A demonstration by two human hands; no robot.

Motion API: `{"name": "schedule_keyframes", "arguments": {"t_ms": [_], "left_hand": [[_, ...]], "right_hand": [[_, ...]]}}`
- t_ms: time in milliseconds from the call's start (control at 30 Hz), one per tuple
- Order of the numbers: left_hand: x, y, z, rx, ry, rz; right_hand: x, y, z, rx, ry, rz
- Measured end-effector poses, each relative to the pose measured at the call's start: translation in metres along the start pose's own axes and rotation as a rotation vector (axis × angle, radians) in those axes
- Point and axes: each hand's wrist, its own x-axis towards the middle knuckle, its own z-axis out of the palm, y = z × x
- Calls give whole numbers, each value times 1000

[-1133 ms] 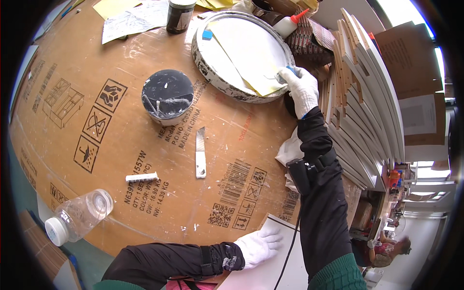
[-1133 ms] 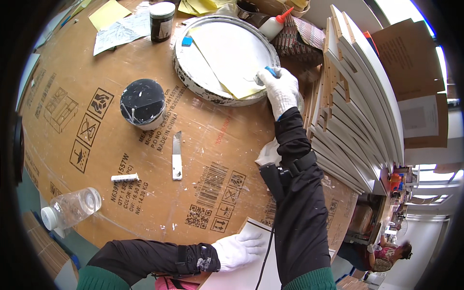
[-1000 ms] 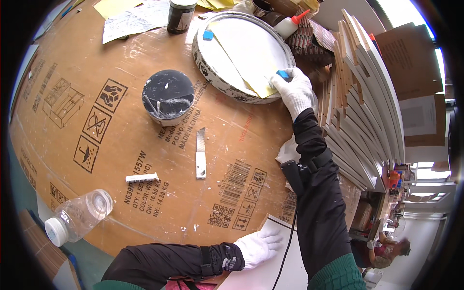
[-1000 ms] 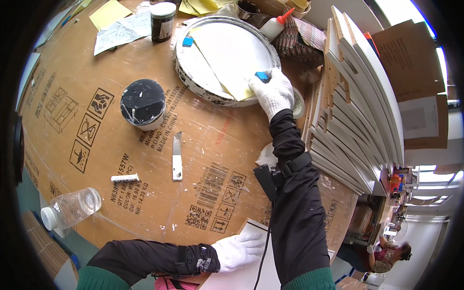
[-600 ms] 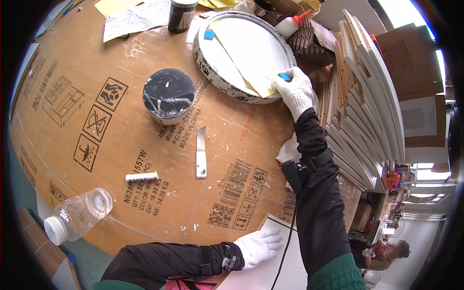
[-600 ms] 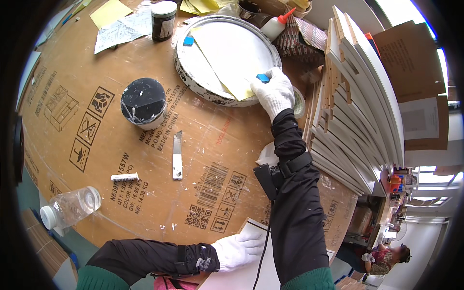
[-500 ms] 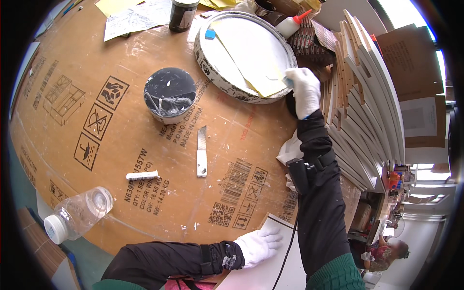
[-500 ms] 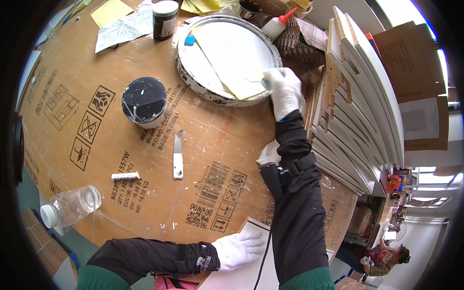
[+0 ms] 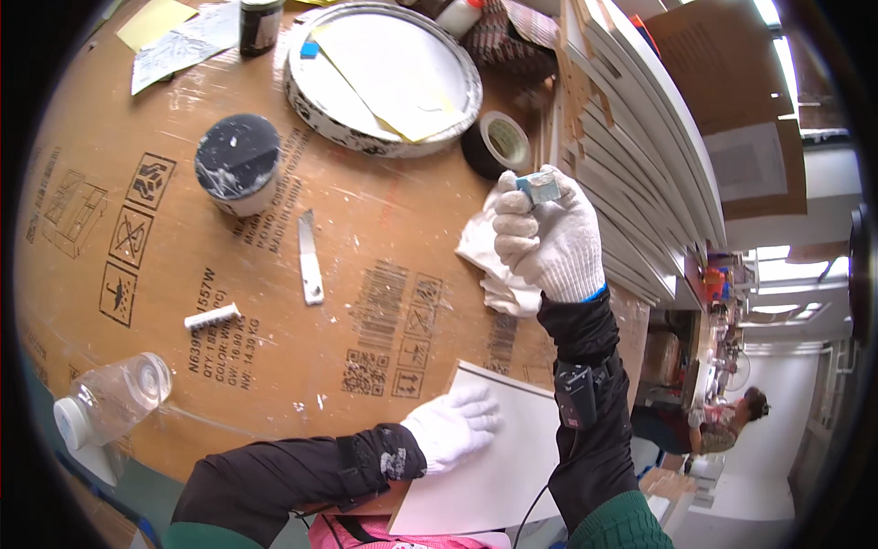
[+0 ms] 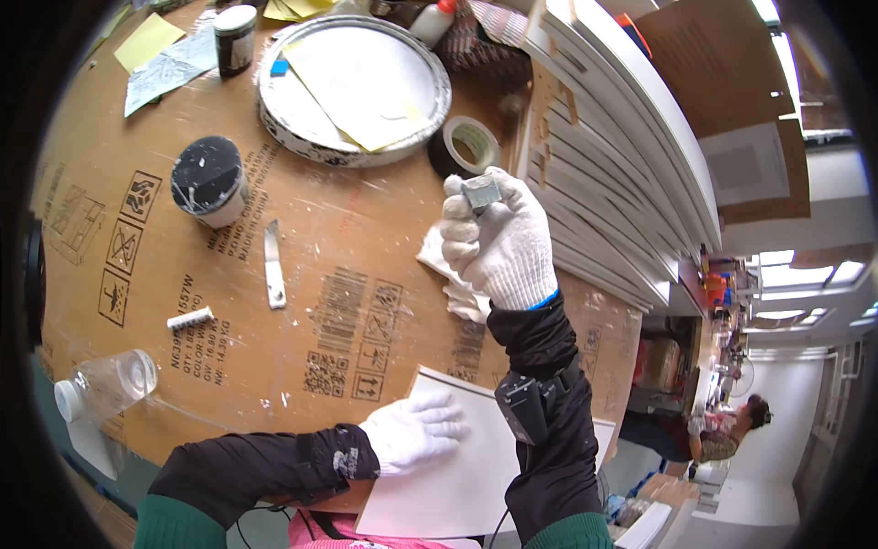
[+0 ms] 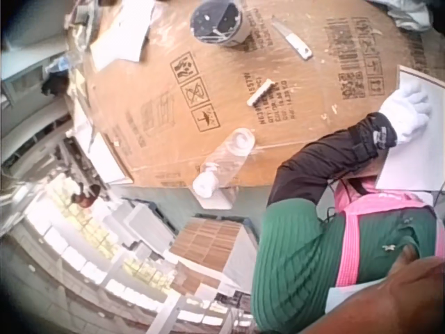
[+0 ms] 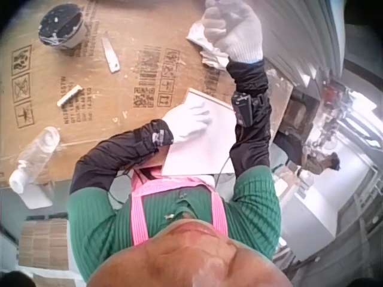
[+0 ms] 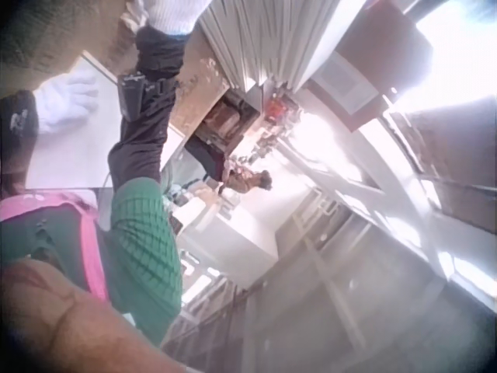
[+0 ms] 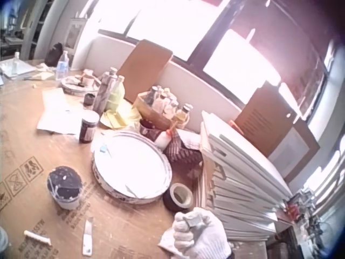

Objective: The recorder uses a blue cleaning sponge or block to wipe down and clean white boards on a workbench in a furniture factory setting.

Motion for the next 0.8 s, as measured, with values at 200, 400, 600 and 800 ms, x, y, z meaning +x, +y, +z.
{"name": "schedule_keyframes", "arguments": {"t_ms": [200,400,600,800], "left_hand": [[4,-4,-6,89,30,27],[8,-1,-4,50,90,-11],[-1,3,-12,21,148,-16],[1,2,-3,98,201,18]], "right_hand": [[-71,43,-25,-123,53,-88],[-124,98,-62,-684,315,-404],[-116,123,-99,-1187,340,-415],[-109,121,-95,-1316,285,-400]]}}
